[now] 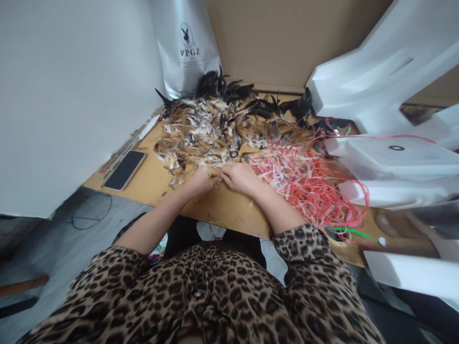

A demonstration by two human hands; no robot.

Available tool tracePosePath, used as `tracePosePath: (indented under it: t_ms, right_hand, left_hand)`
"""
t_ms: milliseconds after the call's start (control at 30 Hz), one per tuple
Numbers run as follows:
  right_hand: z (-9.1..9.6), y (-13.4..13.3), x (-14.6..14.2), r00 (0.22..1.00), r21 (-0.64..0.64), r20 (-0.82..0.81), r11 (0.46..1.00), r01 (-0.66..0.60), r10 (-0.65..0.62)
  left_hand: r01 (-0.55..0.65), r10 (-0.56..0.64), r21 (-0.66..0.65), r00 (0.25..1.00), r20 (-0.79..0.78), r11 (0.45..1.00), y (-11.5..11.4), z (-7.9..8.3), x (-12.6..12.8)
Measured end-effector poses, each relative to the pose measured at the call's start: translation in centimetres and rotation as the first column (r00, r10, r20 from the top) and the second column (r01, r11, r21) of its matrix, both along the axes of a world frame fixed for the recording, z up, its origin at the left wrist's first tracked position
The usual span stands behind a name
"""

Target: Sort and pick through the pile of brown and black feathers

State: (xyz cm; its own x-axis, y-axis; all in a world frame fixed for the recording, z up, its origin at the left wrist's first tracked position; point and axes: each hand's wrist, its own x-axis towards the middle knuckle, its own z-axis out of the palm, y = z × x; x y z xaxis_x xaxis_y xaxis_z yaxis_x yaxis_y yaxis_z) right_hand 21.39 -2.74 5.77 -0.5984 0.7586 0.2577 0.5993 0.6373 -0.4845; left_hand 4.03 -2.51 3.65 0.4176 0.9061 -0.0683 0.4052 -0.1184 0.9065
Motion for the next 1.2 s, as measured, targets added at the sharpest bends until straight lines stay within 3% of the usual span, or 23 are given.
tracePosePath:
  t_ms: [67,133,233,333,433,500,767,833,1033,1200]
  right_hand:
    - [0.2,0.3,0.5,0.991,-0.177,-0.121,0.981,-0.08,0.059]
    - [0.1,0.8,0.9,0.951,-0.395,-0.308,0.907,-0.148,0.021]
    - [-0.2,1.2,0.8,0.839,-0.573,-0.503,0.806,-0.145,-0.207]
    - [-0.6,1.0,-0.1,0.685,-0.651,-0.637,0.723,-0.232,-0.354]
    - [-0.7,0.8,-0.8,0.596,-0.682,-0.699,0.618,-0.391,-0.394]
    - [-0.9,0.8,-1.0,0.586,-0.713,-0.682,0.575,-0.401,-0.438]
    - [-2.1,1.1,-2.3,0.479,-0.77,-0.596,0.627,-0.117,-0.644]
    - [-2.1,1.1,-2.4,0.456,-0.768,-0.602,0.631,-0.107,-0.656]
    - [-1.7,1.1,-1.8,0.374,-0.756,-0.654,0.581,-0.302,-0.657]
    - [-1.8,0.9,-2.2,0.347,-0.75,-0.66,0.608,-0.259,-0.667]
  left_hand:
    - [0.148,-0.148,-0.072,0.989,0.004,0.986,-0.4,0.9,-0.5]
    - [0.235,-0.206,-0.233,0.968,0.145,0.944,-0.7,1.6,-0.9]
    - [0.164,-0.019,-0.353,0.925,0.381,0.921,-0.9,1.7,-0.9]
    - [0.116,0.215,-0.474,0.781,0.587,0.873,-0.8,1.0,-0.3]
    - [0.088,0.368,-0.559,0.666,0.649,0.825,-0.8,0.4,0.6]
    - [0.044,0.421,-0.58,0.643,0.639,0.813,-0.8,0.1,1.2]
    - [-0.27,0.484,-0.442,0.72,0.497,0.855,-1.1,-0.7,2.6]
    - [-0.261,0.457,-0.418,0.745,0.486,0.87,-1.0,-0.6,2.5]
    - [-0.127,0.36,-0.44,0.787,0.501,0.889,-1.3,-0.9,1.7]
    - [-0.145,0.304,-0.373,0.858,0.413,0.916,-1.9,-1.6,1.9]
